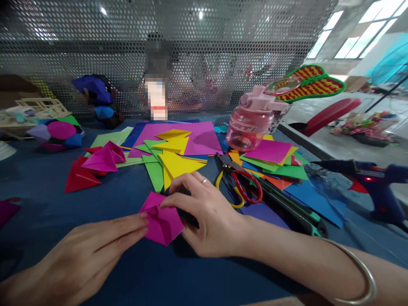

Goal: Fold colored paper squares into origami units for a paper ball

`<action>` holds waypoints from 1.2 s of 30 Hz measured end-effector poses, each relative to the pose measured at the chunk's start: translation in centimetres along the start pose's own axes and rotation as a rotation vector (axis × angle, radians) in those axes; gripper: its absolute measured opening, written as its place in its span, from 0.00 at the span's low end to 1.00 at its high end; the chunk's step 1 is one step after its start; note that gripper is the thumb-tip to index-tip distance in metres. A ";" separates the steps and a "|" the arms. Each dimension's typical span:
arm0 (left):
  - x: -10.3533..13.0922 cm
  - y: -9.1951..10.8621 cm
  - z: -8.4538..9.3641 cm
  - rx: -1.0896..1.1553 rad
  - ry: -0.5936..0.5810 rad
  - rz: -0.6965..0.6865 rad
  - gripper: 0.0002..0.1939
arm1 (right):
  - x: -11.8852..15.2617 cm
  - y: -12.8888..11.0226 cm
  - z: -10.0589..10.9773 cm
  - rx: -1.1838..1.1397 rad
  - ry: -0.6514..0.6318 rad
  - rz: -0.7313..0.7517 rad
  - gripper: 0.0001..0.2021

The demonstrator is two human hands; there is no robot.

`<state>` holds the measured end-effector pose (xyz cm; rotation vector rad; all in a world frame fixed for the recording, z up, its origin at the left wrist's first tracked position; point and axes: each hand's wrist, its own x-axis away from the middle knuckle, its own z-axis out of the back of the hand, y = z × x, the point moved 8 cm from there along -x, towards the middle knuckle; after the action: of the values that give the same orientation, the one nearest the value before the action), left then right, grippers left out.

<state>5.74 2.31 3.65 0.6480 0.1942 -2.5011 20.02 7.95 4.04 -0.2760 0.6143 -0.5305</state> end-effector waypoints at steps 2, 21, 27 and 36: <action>0.1 0.0 -0.1 -0.003 0.002 0.005 0.22 | 0.0 0.0 -0.1 0.053 0.003 0.094 0.11; -0.1 1.7 0.4 0.033 -0.022 -0.079 0.16 | 0.7 -2.1 -2.0 -0.192 -0.206 0.283 0.05; -0.1 1.5 0.8 0.027 0.032 -0.016 0.15 | -0.2 0.0 -2.6 -0.372 -0.144 -0.045 0.04; 0.6 1.6 0.3 0.058 0.018 -0.070 0.15 | -0.1 0.4 -3.7 -0.145 -0.140 -0.270 0.07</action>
<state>6.04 0.62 3.65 0.6985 0.1538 -2.5772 17.84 7.99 1.06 -0.5333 0.4820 -0.7206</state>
